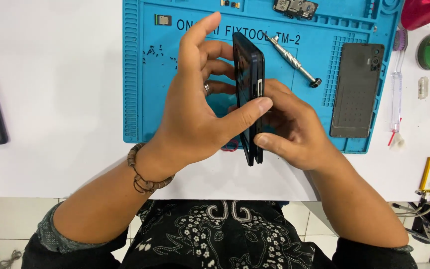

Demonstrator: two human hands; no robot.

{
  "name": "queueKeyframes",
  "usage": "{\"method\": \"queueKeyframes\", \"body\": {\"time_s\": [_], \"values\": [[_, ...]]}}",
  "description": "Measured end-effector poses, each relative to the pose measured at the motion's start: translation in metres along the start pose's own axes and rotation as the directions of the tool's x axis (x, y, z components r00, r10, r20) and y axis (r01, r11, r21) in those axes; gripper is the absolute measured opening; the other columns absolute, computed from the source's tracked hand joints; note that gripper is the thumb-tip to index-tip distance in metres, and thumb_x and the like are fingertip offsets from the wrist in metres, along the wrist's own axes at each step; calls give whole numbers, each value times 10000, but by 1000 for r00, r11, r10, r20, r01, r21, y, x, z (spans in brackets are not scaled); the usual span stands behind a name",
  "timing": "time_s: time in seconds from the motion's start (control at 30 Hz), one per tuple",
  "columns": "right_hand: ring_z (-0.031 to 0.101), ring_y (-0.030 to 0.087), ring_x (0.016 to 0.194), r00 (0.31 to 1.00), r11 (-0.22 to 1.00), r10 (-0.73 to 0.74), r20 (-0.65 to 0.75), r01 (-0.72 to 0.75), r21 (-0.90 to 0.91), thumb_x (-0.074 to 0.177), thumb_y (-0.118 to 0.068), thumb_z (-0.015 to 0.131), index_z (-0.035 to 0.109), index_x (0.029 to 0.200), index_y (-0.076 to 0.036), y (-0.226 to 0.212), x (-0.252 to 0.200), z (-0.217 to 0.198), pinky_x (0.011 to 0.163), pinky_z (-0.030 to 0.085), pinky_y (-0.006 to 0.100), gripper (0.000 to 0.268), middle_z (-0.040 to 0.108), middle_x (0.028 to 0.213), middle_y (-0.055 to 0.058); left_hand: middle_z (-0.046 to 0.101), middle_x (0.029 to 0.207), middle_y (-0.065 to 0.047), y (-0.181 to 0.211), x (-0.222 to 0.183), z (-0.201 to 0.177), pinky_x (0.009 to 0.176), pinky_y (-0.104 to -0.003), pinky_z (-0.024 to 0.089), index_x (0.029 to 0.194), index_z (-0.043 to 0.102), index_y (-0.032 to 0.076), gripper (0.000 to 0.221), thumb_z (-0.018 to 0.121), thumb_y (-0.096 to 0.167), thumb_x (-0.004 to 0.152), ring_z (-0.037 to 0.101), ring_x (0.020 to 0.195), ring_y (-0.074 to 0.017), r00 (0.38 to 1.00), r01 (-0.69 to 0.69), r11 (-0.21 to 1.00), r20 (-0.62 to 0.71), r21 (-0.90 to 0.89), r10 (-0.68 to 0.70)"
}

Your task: The person uses a prying tool to separate the back cover from a smartphone. They then pick up a second phone, interact with its screen, and place it down. Finally, they return to the first phone and fully separate the back cover from the main body, revealing the internal components.

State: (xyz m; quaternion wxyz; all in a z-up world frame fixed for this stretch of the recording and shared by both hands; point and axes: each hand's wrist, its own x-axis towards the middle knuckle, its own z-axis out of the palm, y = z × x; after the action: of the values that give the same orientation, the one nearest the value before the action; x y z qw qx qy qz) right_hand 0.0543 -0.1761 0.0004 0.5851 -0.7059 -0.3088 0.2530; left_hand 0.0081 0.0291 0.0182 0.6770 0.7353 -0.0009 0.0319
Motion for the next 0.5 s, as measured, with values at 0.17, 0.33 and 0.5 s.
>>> {"method": "queueKeyframes", "body": {"time_s": [0.17, 0.33, 0.5], "values": [[460, 205, 988, 999, 999, -35, 2, 35, -22, 971, -472, 580, 585, 1180, 0, 2, 0, -3, 842, 409, 311, 516, 467, 1068, 71, 596, 1368, -78, 2, 1, -3, 965, -303, 682, 1590, 239, 164, 854, 787, 318, 954, 718, 1151, -189, 1000, 0, 1000, 28, -11, 0], [560, 228, 1094, 1000, 997, -2, 4, 2, 74, 968, -466, 599, 528, 1353, 33, 2, -1, -4, 890, 528, 331, 633, 495, 1212, 106, 522, 1373, -59, 2, 3, -5, 967, -316, 696, 1559, 382, 200, 709, 702, 451, 979, 707, 1177, -188, 997, -35, 998, 68, 46, 32], [554, 235, 1157, 998, 995, -60, -8, 61, 75, 989, -401, 598, 458, 1443, 27, 5, -3, -4, 969, 524, 342, 640, 487, 1292, 121, 528, 1375, -59, 2, 4, -3, 999, -324, 709, 1520, 417, 192, 668, 749, 370, 968, 710, 1234, -212, 997, -57, 998, 50, -2, 57]]}}
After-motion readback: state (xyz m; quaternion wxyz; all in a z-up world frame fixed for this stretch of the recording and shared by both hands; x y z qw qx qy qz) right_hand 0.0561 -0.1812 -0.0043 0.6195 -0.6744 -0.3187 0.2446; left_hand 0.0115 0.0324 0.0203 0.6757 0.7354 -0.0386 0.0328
